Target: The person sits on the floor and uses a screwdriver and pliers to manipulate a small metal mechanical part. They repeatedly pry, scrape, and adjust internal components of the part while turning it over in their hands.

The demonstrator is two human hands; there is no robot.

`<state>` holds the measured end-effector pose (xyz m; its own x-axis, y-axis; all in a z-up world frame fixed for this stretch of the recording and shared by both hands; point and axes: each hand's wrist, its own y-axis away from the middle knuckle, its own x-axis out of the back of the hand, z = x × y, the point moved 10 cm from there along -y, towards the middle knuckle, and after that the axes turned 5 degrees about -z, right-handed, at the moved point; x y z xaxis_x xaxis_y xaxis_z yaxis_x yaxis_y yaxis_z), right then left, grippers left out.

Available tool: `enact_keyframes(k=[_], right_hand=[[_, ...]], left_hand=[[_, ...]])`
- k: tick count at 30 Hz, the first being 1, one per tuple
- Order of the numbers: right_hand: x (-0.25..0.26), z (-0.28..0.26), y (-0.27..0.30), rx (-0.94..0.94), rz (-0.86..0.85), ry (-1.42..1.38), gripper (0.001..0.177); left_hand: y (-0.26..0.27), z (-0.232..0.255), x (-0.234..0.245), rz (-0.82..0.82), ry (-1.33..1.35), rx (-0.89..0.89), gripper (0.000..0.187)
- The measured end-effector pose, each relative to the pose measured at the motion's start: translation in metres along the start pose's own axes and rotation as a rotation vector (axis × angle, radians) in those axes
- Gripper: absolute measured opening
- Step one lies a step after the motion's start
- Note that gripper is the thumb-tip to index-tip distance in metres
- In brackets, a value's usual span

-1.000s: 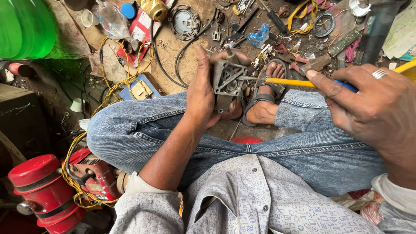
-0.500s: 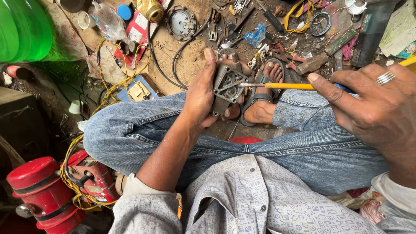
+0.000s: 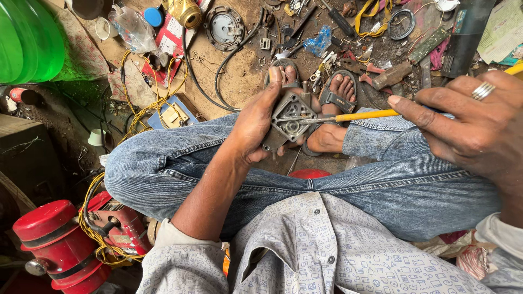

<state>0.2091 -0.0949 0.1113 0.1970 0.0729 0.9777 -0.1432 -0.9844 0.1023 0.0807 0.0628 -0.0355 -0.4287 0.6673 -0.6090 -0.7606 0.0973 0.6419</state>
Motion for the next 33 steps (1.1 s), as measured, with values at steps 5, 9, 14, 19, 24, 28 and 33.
enact_keyframes(k=[5, 9, 14, 19, 24, 28, 33], right_hand=[[-0.005, -0.001, -0.001, 0.015, -0.026, -0.014, 0.056], [-0.008, 0.004, -0.001, -0.013, -0.04, -0.025, 0.056], [-0.014, 0.006, 0.003, -0.009, -0.056, -0.04, 0.06], [-0.016, 0.004, 0.002, 0.0, -0.035, -0.052, 0.054], [-0.012, 0.001, 0.003, 0.003, -0.035, -0.002, 0.05], [-0.002, 0.004, 0.004, -0.032, -0.009, -0.058, 0.053], [0.005, 0.014, 0.005, -0.072, 0.092, -0.208, 0.041]], left_hand=[[-0.001, -0.007, 0.0, -0.017, -0.014, 0.088, 0.073], [-0.004, -0.011, 0.0, -0.019, 0.085, 0.066, 0.071], [-0.009, -0.018, 0.002, -0.038, 0.167, 0.079, 0.064], [-0.012, -0.021, -0.006, -0.111, 0.286, 0.073, 0.06], [-0.013, -0.022, -0.011, -0.154, 0.311, 0.064, 0.061], [-0.012, -0.021, -0.008, -0.128, 0.261, 0.054, 0.061], [-0.009, -0.024, -0.009, -0.131, 0.332, 0.071, 0.06]])
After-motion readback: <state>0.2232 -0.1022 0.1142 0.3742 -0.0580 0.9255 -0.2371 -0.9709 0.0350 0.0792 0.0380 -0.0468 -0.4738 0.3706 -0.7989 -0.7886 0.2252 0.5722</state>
